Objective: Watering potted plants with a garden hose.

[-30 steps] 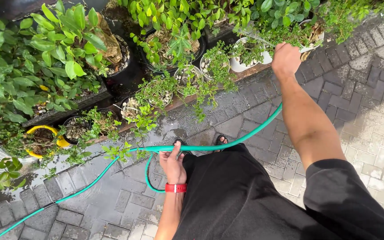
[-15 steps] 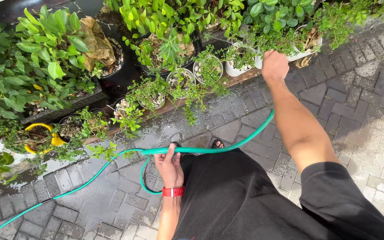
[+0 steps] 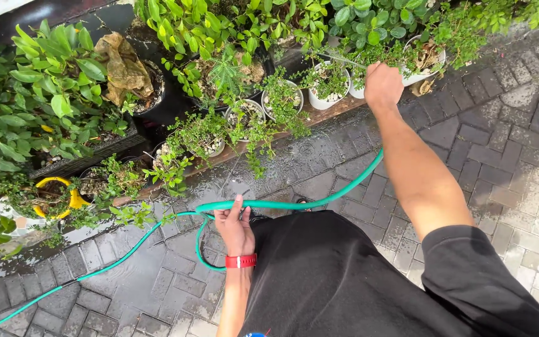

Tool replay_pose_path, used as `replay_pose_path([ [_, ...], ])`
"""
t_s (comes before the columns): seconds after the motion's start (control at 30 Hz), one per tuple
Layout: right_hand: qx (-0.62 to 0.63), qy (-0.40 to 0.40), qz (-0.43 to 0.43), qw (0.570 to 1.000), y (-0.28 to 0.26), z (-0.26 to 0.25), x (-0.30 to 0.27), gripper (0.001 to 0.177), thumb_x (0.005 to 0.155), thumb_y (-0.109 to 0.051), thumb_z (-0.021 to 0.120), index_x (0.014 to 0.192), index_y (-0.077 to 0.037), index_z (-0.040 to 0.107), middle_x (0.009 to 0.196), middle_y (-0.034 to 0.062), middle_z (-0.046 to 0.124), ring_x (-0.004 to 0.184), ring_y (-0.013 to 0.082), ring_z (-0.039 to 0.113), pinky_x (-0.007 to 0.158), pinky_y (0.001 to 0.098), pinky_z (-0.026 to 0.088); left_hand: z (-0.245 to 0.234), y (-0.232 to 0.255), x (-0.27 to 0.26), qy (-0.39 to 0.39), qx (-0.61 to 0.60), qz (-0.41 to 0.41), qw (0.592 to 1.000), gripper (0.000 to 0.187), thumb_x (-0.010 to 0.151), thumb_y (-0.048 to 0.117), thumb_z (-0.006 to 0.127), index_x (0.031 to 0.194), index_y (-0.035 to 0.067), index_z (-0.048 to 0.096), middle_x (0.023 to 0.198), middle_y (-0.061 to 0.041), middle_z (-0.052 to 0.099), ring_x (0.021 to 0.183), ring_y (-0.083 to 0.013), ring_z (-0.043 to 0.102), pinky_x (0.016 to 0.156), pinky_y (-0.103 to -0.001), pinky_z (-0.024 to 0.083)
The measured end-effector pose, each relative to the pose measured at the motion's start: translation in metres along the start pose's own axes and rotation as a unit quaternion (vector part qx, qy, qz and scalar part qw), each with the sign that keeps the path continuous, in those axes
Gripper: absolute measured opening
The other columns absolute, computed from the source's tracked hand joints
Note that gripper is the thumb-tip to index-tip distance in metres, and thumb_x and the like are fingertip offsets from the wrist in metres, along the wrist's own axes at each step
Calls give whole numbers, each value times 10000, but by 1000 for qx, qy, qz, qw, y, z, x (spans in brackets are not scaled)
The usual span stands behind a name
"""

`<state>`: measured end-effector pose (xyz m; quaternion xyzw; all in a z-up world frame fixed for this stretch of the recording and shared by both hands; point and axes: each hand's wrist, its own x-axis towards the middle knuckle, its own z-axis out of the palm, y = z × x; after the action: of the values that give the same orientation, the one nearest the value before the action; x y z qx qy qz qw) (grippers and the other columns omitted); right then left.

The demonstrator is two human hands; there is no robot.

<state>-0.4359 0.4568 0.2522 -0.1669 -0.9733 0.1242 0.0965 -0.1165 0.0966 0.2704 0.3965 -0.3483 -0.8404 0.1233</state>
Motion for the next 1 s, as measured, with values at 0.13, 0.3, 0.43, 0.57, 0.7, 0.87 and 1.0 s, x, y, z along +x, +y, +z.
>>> replay_pose_path([
  [0.13,-45,0,-38,998,4,1,-2,518,1061,-339,486,837,36,765,863,306,704,829,497,693,748,566,561,-7,-7,14,-14,26,-16,999,234,884,25,786,896,145,584,842,35,603,727,-79,603,673,-274,589],
  [0.3,-26,2,-7,1000,8,-4,-6,512,1079,-324,467,860,37,757,854,309,702,809,486,704,744,559,571,-11,-2,38,-31,127,-35,991,264,875,86,803,902,110,541,825,8,594,706,-95,612,641,-301,618],
  [0.43,-32,-12,-21,999,6,-10,-16,519,1084,-325,463,862,44,754,857,317,701,806,490,704,748,559,572,-34,-7,77,-48,270,-66,959,314,862,162,818,960,23,553,823,-50,618,695,-138,663,590,-317,629],
  [0.57,-30,23,48,998,9,-8,-25,533,1082,-338,466,851,51,748,870,311,702,808,491,701,740,568,567,-58,-10,111,-61,303,-80,948,328,852,166,809,997,-2,567,854,-81,656,681,-166,668,550,-312,621],
  [0.7,-45,39,62,996,13,-3,-41,509,1061,-344,481,866,37,757,873,310,707,823,494,703,744,564,571,-80,-20,140,-78,313,-117,939,344,857,157,800,1031,-12,556,870,-116,692,663,-180,701,556,-309,615],
  [0.87,-87,19,67,994,4,-1,-68,522,1063,-367,488,878,44,751,901,316,702,830,497,702,710,567,572,-100,-52,178,-82,318,-119,937,471,851,68,828,1167,-96,519,859,-150,674,630,-198,705,559,-350,629],
  [1.0,-69,23,105,992,-3,4,-94,505,1071,-365,473,909,19,758,910,313,706,844,508,699,734,575,571,-78,-52,182,-82,367,-152,914,962,800,-30,782,1511,132,153,864,-151,685,638,-232,699,545,-362,621],
])
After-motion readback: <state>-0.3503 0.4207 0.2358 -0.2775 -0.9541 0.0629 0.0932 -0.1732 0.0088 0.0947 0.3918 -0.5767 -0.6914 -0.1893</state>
